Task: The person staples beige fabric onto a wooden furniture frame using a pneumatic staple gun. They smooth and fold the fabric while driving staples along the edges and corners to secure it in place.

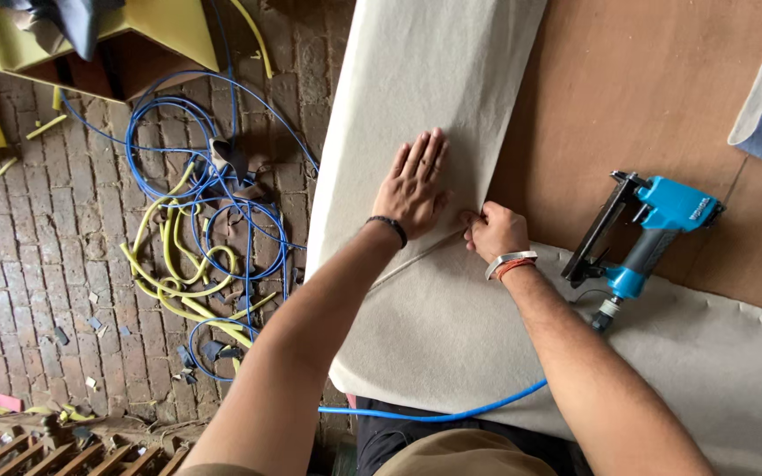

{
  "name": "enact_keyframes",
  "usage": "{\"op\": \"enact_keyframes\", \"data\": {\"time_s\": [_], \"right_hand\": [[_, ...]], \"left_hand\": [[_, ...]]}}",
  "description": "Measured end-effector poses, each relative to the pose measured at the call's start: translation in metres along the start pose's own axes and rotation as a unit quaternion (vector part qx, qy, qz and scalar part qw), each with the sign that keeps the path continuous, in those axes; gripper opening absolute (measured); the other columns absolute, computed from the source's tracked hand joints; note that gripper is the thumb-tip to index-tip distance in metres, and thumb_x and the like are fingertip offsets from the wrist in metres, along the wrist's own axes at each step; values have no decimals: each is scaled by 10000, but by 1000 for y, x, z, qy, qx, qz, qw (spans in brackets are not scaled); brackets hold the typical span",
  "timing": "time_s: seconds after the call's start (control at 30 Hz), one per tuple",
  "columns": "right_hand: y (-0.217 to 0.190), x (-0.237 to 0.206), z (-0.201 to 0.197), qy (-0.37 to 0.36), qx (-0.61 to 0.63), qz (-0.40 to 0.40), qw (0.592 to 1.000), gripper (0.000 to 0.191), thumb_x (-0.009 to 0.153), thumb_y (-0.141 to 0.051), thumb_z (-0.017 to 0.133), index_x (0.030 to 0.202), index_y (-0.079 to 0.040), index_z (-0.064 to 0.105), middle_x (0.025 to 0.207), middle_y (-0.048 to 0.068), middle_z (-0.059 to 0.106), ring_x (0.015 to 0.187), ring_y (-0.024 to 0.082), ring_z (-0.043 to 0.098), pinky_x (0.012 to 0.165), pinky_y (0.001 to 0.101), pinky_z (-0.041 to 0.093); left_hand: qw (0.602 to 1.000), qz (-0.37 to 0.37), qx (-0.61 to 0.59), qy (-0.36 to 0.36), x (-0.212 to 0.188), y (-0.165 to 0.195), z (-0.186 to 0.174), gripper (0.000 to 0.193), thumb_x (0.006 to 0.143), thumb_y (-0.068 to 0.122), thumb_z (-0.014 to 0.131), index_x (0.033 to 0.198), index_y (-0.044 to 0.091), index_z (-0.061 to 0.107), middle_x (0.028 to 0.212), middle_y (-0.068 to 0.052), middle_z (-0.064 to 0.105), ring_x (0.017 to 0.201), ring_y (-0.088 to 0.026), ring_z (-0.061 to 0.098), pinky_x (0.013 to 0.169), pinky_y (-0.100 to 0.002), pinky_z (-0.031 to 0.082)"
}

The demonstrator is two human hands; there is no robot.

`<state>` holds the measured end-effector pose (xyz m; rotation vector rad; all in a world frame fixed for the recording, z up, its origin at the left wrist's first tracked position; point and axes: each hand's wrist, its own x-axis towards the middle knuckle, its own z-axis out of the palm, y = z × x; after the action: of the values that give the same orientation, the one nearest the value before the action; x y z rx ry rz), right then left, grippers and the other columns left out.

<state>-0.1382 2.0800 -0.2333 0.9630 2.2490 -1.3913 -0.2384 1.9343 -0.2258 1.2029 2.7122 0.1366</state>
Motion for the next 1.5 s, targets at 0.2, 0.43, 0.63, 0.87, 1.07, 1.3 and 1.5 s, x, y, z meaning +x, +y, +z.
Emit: {"op": "enact_keyframes", "data": {"time_s": [0.2, 0.43, 0.63, 0.87, 1.07, 1.3, 1.5], "right_hand": [[-3, -4, -3, -8, 12, 9, 1000, 290, 970, -188, 671, 768, 9, 609, 636, 95, 713, 519, 152, 691, 491, 341, 539], [-48, 30, -22, 136, 79, -97, 983, 323, 904, -331, 695, 878, -9, 677, 749, 133, 700, 712, 267, 689, 671, 424, 535], [-100, 85, -29, 357, -83, -130, 921, 407, 996, -453, 700, 902, -68, 609, 785, 206, 702, 744, 442, 674, 617, 547, 514], [-85, 96, -37, 363, -197, -151, 898, 360, 1030, -419, 654, 850, -118, 573, 669, 169, 678, 625, 429, 671, 533, 561, 506], [-82, 102, -36, 360, -162, -156, 905, 358, 1004, -405, 678, 841, -111, 557, 663, 161, 677, 623, 419, 674, 540, 553, 512], [-57, 91, -47, 324, -74, -234, 914, 235, 942, -306, 780, 990, -109, 660, 709, 145, 699, 663, 376, 698, 555, 491, 535], [86, -1, -136, 453, -117, -150, 871, 329, 1003, -215, 829, 1234, -43, 670, 1185, 156, 683, 1113, 247, 636, 981, 389, 523]], "left_hand": [[1000, 12, 6, 21, 3, 4, 4, 794, 1020, 430, 438, 1623, -21, 187, 1711, -177, 138, 1586, -312, 154, 1294, -466, 146], [999, 13, -2, 32, 6, 3, 10, 810, 1005, 433, 455, 1621, -18, 187, 1711, -174, 149, 1583, -320, 169, 1291, -468, 148], [999, 18, -24, 12, 17, -2, -2, 828, 979, 439, 488, 1611, -16, 206, 1703, -177, 174, 1574, -327, 186, 1278, -478, 162], [997, -19, -44, 59, 97, -14, -11, 793, 1008, 419, 470, 1616, -27, 224, 1707, -186, 164, 1583, -331, 178, 1287, -476, 146], [992, 24, 119, -28, 111, -6, -1, 729, 1032, 416, 362, 1609, -10, 230, 1710, -161, 132, 1580, -303, 128, 1278, -449, 104], [981, 28, 172, -89, 111, -6, 9, 755, 1037, 463, 289, 1617, 1, 147, 1713, -144, 57, 1573, -291, 54, 1266, -431, 62], [986, 27, 146, -79, 109, -6, 19, 803, 1048, 534, 284, 1624, -2, 126, 1720, -146, 48, 1580, -291, 33, 1272, -442, 41]]}}
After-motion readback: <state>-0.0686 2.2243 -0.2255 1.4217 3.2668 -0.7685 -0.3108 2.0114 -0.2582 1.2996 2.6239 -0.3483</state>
